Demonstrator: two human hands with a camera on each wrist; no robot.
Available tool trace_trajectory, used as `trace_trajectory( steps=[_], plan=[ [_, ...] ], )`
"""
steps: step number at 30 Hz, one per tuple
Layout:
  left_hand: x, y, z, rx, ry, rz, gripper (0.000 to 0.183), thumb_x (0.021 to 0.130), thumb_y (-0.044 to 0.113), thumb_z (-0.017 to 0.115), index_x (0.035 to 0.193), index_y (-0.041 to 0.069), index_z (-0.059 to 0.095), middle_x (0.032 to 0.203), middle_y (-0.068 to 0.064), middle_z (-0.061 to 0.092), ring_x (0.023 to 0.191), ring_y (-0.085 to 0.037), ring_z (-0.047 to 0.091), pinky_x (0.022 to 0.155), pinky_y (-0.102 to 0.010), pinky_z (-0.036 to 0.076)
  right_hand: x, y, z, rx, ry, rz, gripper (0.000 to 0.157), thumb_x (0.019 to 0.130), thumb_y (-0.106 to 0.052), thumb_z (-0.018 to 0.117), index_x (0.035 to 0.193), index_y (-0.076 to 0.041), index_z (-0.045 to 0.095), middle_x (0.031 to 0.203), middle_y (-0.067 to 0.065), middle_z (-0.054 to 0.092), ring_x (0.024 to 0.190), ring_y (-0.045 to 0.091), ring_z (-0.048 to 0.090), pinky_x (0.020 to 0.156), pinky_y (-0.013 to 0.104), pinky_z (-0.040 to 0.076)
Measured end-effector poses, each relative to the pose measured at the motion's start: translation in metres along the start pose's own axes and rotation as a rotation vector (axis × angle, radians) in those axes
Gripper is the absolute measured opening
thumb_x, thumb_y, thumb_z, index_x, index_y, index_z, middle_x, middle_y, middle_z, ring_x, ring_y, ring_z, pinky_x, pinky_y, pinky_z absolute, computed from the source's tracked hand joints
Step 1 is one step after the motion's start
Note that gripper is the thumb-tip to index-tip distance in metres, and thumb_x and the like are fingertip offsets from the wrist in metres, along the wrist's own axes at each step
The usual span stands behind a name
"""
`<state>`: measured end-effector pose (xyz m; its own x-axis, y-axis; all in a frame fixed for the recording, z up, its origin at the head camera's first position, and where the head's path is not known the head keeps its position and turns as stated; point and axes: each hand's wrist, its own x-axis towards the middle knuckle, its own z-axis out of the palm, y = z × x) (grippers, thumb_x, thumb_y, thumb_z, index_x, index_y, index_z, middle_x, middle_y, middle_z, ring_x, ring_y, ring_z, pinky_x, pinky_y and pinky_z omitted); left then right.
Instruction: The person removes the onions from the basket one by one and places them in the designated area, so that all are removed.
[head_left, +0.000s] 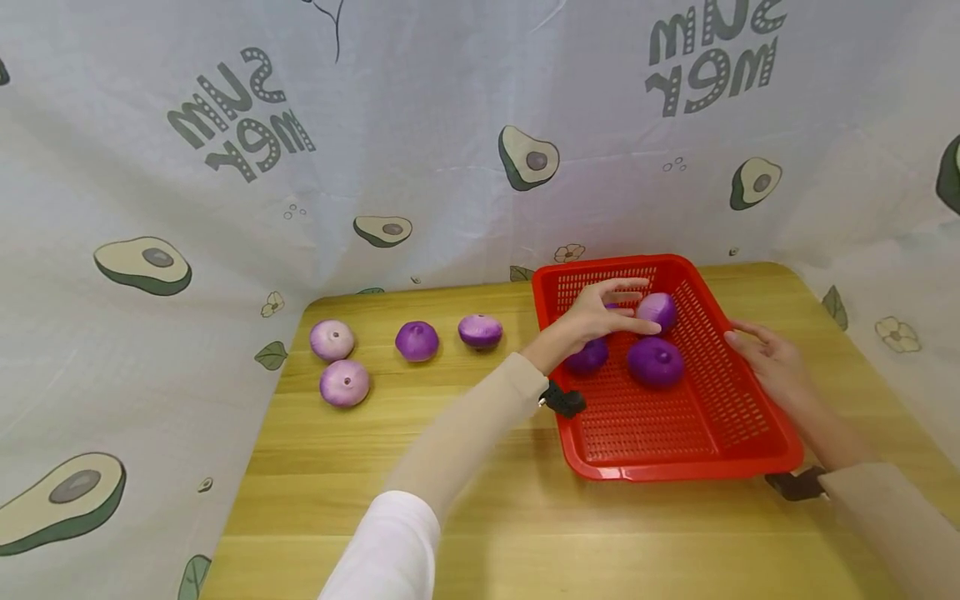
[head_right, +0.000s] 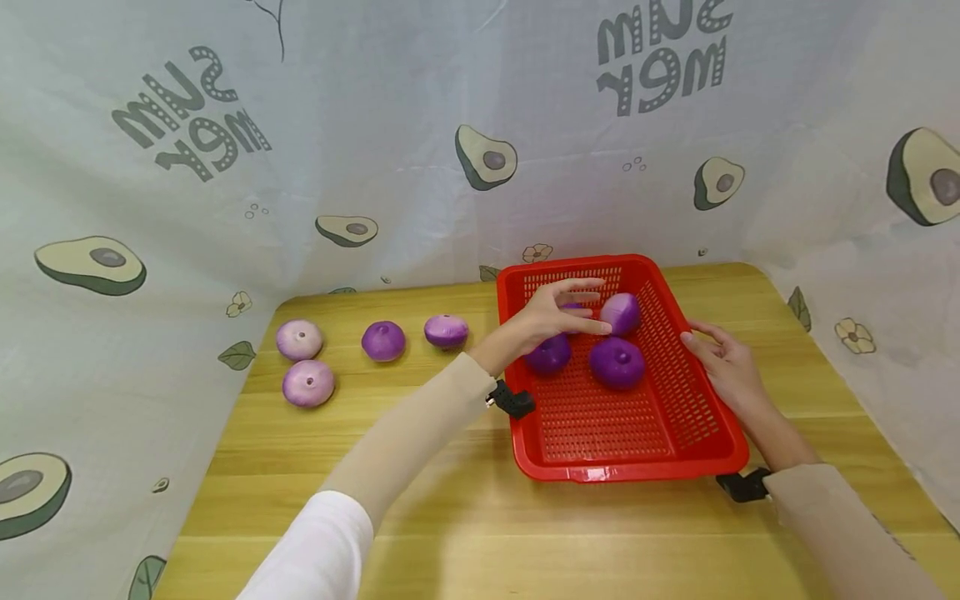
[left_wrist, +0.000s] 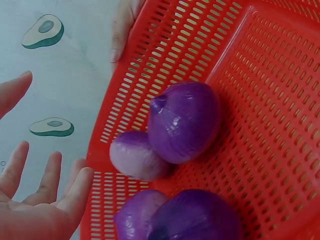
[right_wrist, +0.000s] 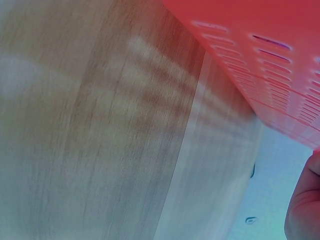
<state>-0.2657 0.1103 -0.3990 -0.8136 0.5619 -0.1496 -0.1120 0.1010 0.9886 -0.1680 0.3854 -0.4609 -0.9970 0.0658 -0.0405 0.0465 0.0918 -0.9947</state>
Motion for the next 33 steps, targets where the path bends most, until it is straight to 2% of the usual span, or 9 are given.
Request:
trace_trajectory(
  steps=[6, 14, 18, 24, 27, 33],
  plan=[
    [0.006, -0.01, 0.014, 0.017, -0.059, -0.049, 0.063, 0.081, 0.002, 0.082, 0.137, 0.02, 0.062, 0.133, -0.002, 0.062, 0.116, -0.021, 0.062, 0.09, -0.027, 0.053, 0.001, -0.001, 0.001, -0.021, 0.001, -0.003, 0.028, 0.105, -0.014, 0.052, 0.113, -0.04, 0.058, 0.085, -0.014, 0.073, 0.067, 0.008, 0.07, 0.054, 0.025, 0.057],
    [0.014, -0.024, 0.029, 0.02, -0.068, -0.082, 0.062, 0.08, -0.002, 0.082, 0.136, 0.016, 0.062, 0.133, -0.003, 0.062, 0.12, -0.021, 0.06, 0.091, -0.026, 0.053, 0.002, 0.0, 0.001, -0.069, 0.004, -0.007, 0.026, 0.105, -0.017, 0.053, 0.114, -0.041, 0.057, 0.086, -0.016, 0.072, 0.067, 0.008, 0.07, 0.054, 0.026, 0.057],
    [0.019, -0.032, 0.034, 0.054, -0.069, -0.09, 0.058, 0.08, -0.003, 0.081, 0.133, 0.014, 0.065, 0.132, -0.003, 0.064, 0.118, -0.016, 0.06, 0.094, -0.024, 0.051, 0.003, 0.001, 0.001, -0.073, -0.002, -0.009, 0.025, 0.104, -0.018, 0.054, 0.116, -0.04, 0.057, 0.087, -0.015, 0.072, 0.068, 0.009, 0.07, 0.055, 0.027, 0.057],
    [0.024, -0.039, 0.04, 0.15, -0.072, -0.045, 0.058, 0.079, -0.004, 0.082, 0.132, 0.012, 0.066, 0.133, -0.001, 0.064, 0.123, -0.011, 0.056, 0.1, -0.02, 0.044, 0.003, 0.002, 0.001, 0.023, -0.007, -0.017, 0.027, 0.104, -0.014, 0.054, 0.115, -0.038, 0.06, 0.086, -0.012, 0.073, 0.067, 0.01, 0.07, 0.054, 0.026, 0.057],
    [0.025, -0.041, 0.044, 0.219, -0.057, -0.053, 0.059, 0.077, -0.004, 0.083, 0.131, 0.015, 0.067, 0.132, 0.002, 0.064, 0.125, -0.006, 0.054, 0.103, -0.02, 0.042, 0.001, 0.001, 0.001, 0.053, -0.007, -0.018, 0.029, 0.105, -0.012, 0.053, 0.115, -0.038, 0.061, 0.086, -0.011, 0.074, 0.066, 0.009, 0.07, 0.053, 0.025, 0.056],
    [0.027, -0.048, 0.048, 0.322, -0.036, -0.09, 0.061, 0.074, -0.005, 0.085, 0.128, 0.019, 0.069, 0.13, 0.006, 0.065, 0.125, -0.005, 0.053, 0.103, -0.022, 0.042, 0.001, 0.001, 0.001, 0.033, -0.001, -0.01, 0.028, 0.104, -0.013, 0.053, 0.114, -0.038, 0.061, 0.085, -0.013, 0.073, 0.066, 0.009, 0.07, 0.053, 0.025, 0.056]
  ],
)
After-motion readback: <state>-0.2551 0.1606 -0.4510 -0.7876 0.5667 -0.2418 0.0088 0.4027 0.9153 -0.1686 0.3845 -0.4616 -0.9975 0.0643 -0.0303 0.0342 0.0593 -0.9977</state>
